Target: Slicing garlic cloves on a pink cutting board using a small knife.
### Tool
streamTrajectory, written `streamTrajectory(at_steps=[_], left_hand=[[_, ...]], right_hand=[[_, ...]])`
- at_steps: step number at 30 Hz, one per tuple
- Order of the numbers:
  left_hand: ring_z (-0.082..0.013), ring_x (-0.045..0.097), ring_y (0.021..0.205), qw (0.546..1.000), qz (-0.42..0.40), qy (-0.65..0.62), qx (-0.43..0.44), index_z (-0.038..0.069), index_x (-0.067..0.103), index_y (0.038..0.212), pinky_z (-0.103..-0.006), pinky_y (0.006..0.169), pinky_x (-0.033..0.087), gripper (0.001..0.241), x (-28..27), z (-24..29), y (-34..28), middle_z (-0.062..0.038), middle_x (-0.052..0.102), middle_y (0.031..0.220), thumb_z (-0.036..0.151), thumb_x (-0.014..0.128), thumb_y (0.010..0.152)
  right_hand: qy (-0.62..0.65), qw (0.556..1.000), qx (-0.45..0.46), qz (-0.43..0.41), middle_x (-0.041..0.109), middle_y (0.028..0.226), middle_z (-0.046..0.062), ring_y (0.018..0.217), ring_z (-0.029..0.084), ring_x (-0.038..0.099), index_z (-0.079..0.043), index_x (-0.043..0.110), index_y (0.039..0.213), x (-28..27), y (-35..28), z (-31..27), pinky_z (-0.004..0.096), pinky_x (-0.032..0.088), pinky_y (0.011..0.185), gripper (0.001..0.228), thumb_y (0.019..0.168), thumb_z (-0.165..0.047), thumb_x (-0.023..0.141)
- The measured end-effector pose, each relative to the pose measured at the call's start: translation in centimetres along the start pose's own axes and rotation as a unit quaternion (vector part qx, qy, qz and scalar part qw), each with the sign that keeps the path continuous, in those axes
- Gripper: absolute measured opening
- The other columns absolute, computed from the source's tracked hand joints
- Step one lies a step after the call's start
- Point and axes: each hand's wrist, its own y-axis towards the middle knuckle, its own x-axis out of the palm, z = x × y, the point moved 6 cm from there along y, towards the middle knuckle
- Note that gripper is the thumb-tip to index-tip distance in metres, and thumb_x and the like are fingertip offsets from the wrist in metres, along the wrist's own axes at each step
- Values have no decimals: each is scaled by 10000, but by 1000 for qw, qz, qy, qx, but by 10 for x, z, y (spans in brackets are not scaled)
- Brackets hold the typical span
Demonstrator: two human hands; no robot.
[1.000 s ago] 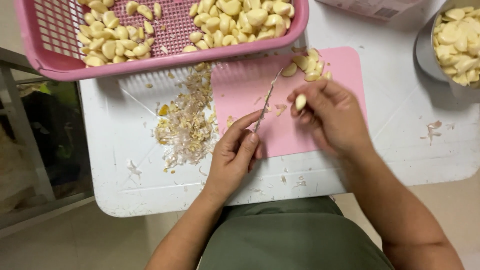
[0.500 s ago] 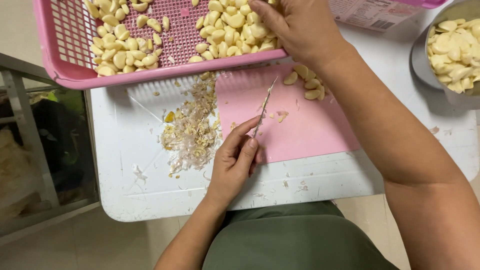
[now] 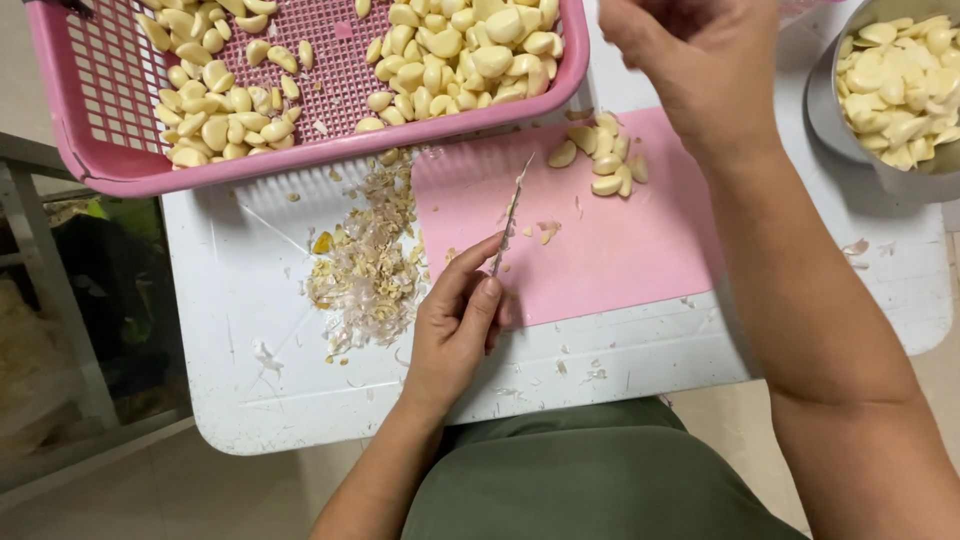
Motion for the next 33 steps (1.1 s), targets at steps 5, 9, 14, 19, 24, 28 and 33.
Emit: streamTrajectory(at_steps=[5, 9, 14, 19, 24, 28, 33], left_hand=[[-78, 478, 548, 1000, -5, 12, -4, 118, 550, 1523, -219, 522, 453, 412, 2, 1, 1, -7, 614, 764, 221, 521, 1125], [-77, 482, 557, 1000, -5, 11, -4, 129, 543, 1538, -215, 531, 459, 425, 2, -1, 1, -4, 607, 778, 244, 518, 1129], [-109, 484, 552, 999, 7, 0, -41, 119, 516, 1574, -223, 514, 476, 474, 0, -7, 0, -22, 593, 745, 233, 513, 1114], [-134, 553, 473, 999, 20, -34, -21, 50, 587, 1499, -252, 415, 490, 415, 1, -16, 3, -113, 662, 694, 160, 474, 1115], [-134, 566, 471, 999, 22, -29, -22, 17, 640, 1415, -250, 406, 493, 365, 5, -12, 6, -137, 690, 704, 135, 485, 1106], [-128, 576, 472, 999, 32, -31, -9, 5, 628, 1318, -245, 407, 492, 270, 4, -12, 5, -144, 724, 740, 120, 536, 1091], [-132, 595, 467, 999, 35, 22, 11, 38, 560, 1235, -244, 414, 494, 160, 3, 5, 4, -136, 745, 752, 85, 536, 1084]], right_hand=[[-154, 966, 186, -92, 763, 1025, 98, 694, 113, 660, -12, 788, 1147, 5, -45, 13, 226, 552, 580, 222, 1027, 97, 636], [-329, 913, -40, -237, 803, 1149, 105, 1068, 326, 650, -70, 829, 1134, 37, -59, 11, 466, 501, 963, 178, 1011, -37, 705], [-320, 920, -87, -209, 741, 1187, 160, 999, 363, 629, 4, 778, 1177, 44, -66, 14, 462, 485, 944, 155, 1077, -56, 676], [103, 959, 261, -34, 680, 1152, 120, 1001, 151, 684, 38, 656, 1384, 29, -91, 17, 239, 608, 840, 333, 1059, -17, 607], [256, 903, 342, 41, 675, 1162, 167, 953, 192, 773, 96, 616, 1379, 15, -119, 27, 225, 681, 795, 348, 1044, 12, 579], [301, 887, 347, 52, 718, 1178, 211, 970, 246, 795, 106, 598, 1372, 15, -137, 23, 256, 686, 841, 359, 1024, 20, 600], [327, 868, 369, 58, 729, 1160, 233, 974, 272, 796, 106, 612, 1332, 20, -153, 13, 296, 691, 847, 330, 1011, 30, 606]])
